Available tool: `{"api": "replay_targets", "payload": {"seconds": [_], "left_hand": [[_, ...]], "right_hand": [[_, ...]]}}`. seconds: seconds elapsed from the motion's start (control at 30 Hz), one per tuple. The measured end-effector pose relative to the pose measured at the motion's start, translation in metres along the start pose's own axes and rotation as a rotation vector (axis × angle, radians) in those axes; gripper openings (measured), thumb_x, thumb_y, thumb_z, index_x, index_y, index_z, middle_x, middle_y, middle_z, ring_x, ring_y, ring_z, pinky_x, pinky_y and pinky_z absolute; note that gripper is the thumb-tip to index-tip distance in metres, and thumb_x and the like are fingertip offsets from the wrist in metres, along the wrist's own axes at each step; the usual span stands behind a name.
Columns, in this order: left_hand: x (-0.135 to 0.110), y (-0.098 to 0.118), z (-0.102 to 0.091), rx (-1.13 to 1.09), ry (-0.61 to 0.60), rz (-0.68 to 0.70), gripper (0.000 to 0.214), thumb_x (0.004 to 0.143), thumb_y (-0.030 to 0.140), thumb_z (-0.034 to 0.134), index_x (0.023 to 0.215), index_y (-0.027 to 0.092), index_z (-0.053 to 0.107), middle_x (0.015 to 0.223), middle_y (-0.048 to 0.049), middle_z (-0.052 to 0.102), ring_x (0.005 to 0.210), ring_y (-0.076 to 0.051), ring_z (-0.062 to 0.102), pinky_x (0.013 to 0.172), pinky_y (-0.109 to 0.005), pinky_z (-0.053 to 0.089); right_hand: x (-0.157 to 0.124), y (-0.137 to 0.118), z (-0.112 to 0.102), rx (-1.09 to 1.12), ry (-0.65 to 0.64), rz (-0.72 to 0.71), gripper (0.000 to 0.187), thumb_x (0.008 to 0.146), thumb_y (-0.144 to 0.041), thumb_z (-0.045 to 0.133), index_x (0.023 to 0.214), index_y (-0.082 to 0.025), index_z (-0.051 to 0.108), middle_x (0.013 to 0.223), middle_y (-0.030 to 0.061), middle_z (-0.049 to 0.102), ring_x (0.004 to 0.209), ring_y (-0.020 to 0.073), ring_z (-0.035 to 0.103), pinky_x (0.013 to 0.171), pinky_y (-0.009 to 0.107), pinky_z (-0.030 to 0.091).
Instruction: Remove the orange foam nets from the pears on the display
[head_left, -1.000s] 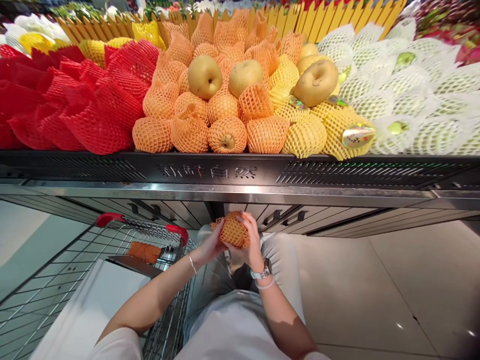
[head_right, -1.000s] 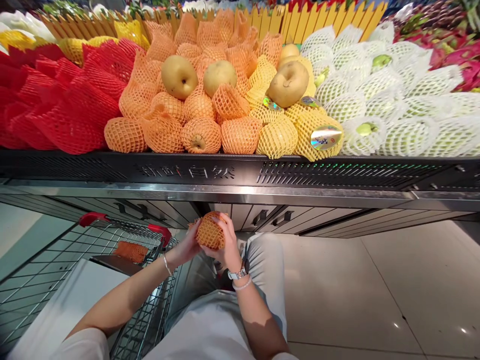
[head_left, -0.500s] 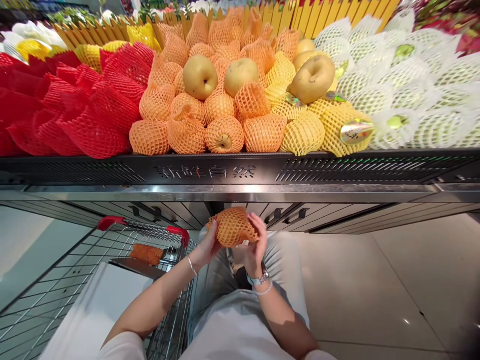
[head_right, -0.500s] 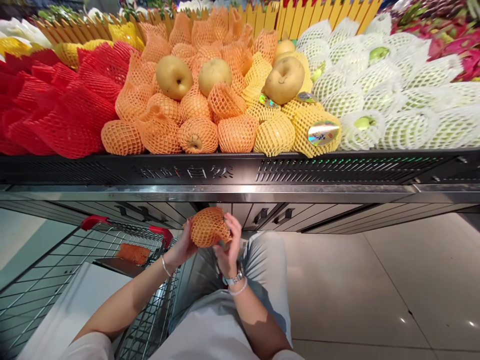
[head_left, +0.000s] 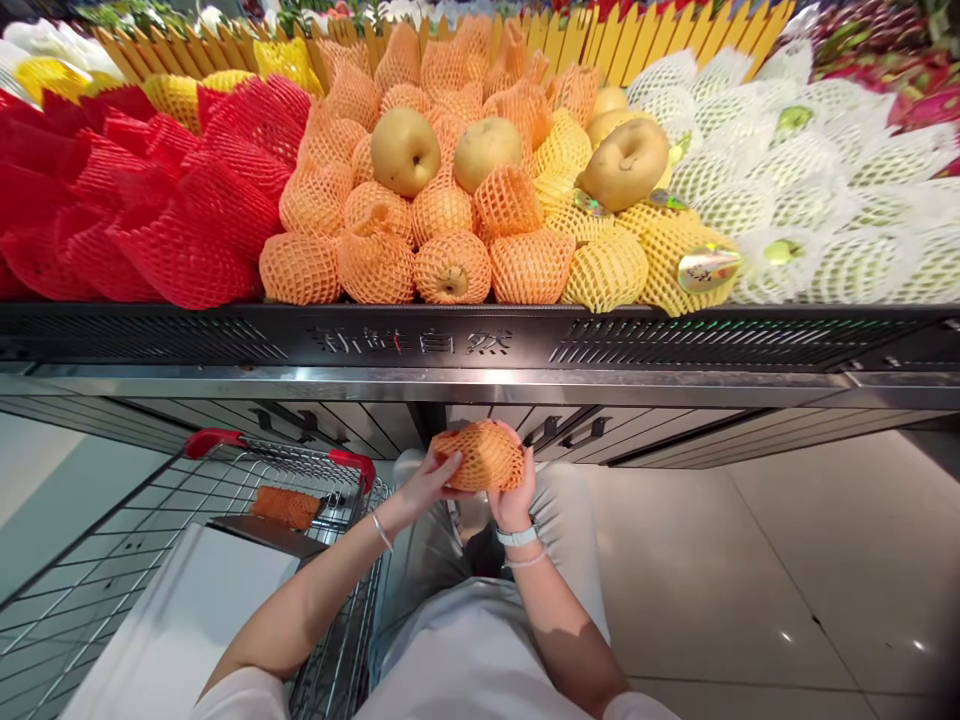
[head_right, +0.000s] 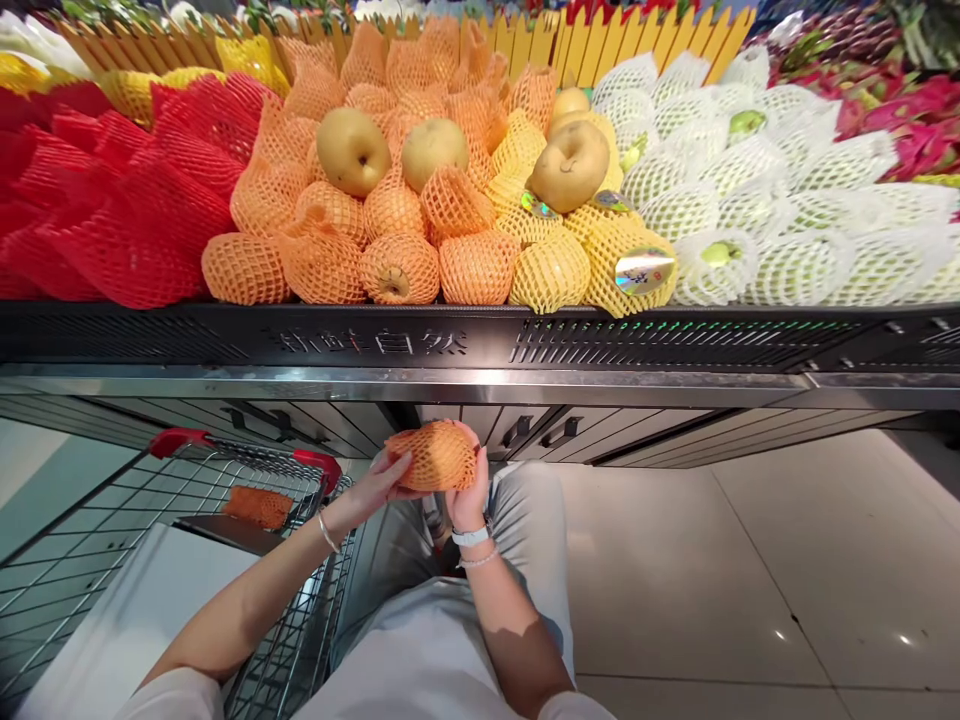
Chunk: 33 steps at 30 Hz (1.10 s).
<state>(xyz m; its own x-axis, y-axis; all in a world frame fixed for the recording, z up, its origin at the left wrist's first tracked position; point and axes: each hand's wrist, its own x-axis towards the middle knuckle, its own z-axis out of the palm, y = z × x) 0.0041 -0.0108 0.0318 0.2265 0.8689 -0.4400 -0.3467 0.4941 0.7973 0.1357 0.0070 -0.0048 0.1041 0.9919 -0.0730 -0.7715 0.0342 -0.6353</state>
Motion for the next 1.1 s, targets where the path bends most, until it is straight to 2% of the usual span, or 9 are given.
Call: {"api": "replay_targets", "payload": {"seconds": [0.07, 0.17, 0.33, 0.4, 0.57, 0.67, 0.77, 1.0, 1.1], "left_hand": [[0.000, 0.004, 0.000, 0.105, 0.021, 0.077, 0.057, 0.070, 0.046, 0.074, 0.116, 0.022, 0.049, 0.122, -0.0103, 0.057, 0.101, -0.027, 0.062, 0.071, -0.039, 0.059], [0.003, 0.008, -0.003, 0.205, 0.006, 0.181, 0.061, 0.075, 0.061, 0.062, 0.118, 0.021, 0.046, 0.114, -0.0111, 0.057, 0.086, -0.023, 0.064, 0.063, -0.034, 0.057], [0.006, 0.001, -0.005, 0.362, 0.031, 0.543, 0.092, 0.059, 0.057, 0.078, 0.132, 0.018, 0.039, 0.125, -0.0145, 0.052, 0.119, -0.029, 0.049, 0.103, -0.043, 0.041], [0.005, -0.004, -0.001, 0.410, 0.002, 0.509, 0.085, 0.058, 0.051, 0.081, 0.127, 0.015, 0.046, 0.128, -0.0162, 0.051, 0.126, -0.032, 0.044, 0.110, -0.046, 0.032], [0.004, -0.012, 0.009, 0.297, 0.001, 0.364, 0.053, 0.066, 0.046, 0.076, 0.104, 0.014, 0.060, 0.116, -0.0151, 0.062, 0.109, -0.032, 0.058, 0.099, -0.048, 0.043], [0.005, -0.007, 0.009, 0.229, 0.087, 0.389, 0.055, 0.062, 0.040, 0.080, 0.105, 0.015, 0.057, 0.115, -0.0124, 0.064, 0.108, -0.028, 0.060, 0.099, -0.044, 0.045], [0.005, -0.001, 0.006, 0.166, 0.091, 0.349, 0.065, 0.056, 0.036, 0.085, 0.109, 0.015, 0.054, 0.114, -0.0125, 0.065, 0.107, -0.027, 0.061, 0.099, -0.043, 0.045], [0.006, -0.001, 0.003, -0.091, 0.192, 0.226, 0.061, 0.058, 0.044, 0.082, 0.107, 0.015, 0.060, 0.116, -0.0108, 0.065, 0.115, -0.028, 0.058, 0.103, -0.041, 0.043], [0.006, 0.001, 0.003, -0.212, 0.214, 0.120, 0.055, 0.066, 0.046, 0.077, 0.109, 0.016, 0.061, 0.118, -0.0107, 0.065, 0.115, -0.027, 0.058, 0.097, -0.036, 0.048]], "right_hand": [[0.003, 0.004, -0.003, 0.169, 0.121, 0.151, 0.047, 0.083, -0.058, 0.047, 0.108, -0.022, 0.066, 0.116, 0.0047, 0.066, 0.113, 0.0220, 0.058, 0.108, 0.046, 0.035], [0.007, 0.004, -0.008, 0.270, 0.225, 0.281, 0.042, 0.084, -0.052, 0.047, 0.101, -0.021, 0.067, 0.112, 0.0050, 0.068, 0.111, 0.0225, 0.059, 0.108, 0.049, 0.035], [0.004, -0.004, -0.006, 0.248, 0.162, 0.317, 0.038, 0.086, -0.046, 0.045, 0.101, -0.019, 0.069, 0.116, 0.0067, 0.067, 0.113, 0.0231, 0.059, 0.108, 0.050, 0.035], [-0.001, -0.007, 0.002, 0.211, 0.137, 0.302, 0.036, 0.088, -0.042, 0.045, 0.104, -0.021, 0.069, 0.118, 0.0052, 0.066, 0.114, 0.0213, 0.059, 0.109, 0.048, 0.035], [-0.013, -0.015, 0.025, 0.199, 0.172, 0.276, 0.035, 0.091, -0.042, 0.042, 0.108, -0.025, 0.067, 0.115, 0.0012, 0.068, 0.110, 0.0164, 0.061, 0.107, 0.039, 0.040], [-0.018, -0.016, 0.031, 0.175, 0.149, 0.301, 0.055, 0.087, -0.064, 0.039, 0.106, -0.021, 0.068, 0.110, 0.0054, 0.069, 0.109, 0.0211, 0.062, 0.103, 0.042, 0.044], [-0.024, -0.013, 0.034, 0.089, 0.117, 0.277, 0.052, 0.084, -0.062, 0.049, 0.109, -0.019, 0.066, 0.115, 0.0068, 0.067, 0.109, 0.0216, 0.061, 0.101, 0.041, 0.044], [-0.030, -0.007, 0.035, -0.129, 0.065, 0.033, 0.053, 0.089, -0.043, 0.054, 0.139, -0.028, 0.041, 0.139, 0.0054, 0.050, 0.118, 0.0191, 0.055, 0.100, 0.038, 0.044], [-0.024, -0.007, 0.031, -0.234, 0.062, -0.161, 0.045, 0.091, -0.045, 0.048, 0.132, -0.025, 0.049, 0.139, 0.0067, 0.049, 0.126, 0.0205, 0.049, 0.107, 0.041, 0.037]]}}
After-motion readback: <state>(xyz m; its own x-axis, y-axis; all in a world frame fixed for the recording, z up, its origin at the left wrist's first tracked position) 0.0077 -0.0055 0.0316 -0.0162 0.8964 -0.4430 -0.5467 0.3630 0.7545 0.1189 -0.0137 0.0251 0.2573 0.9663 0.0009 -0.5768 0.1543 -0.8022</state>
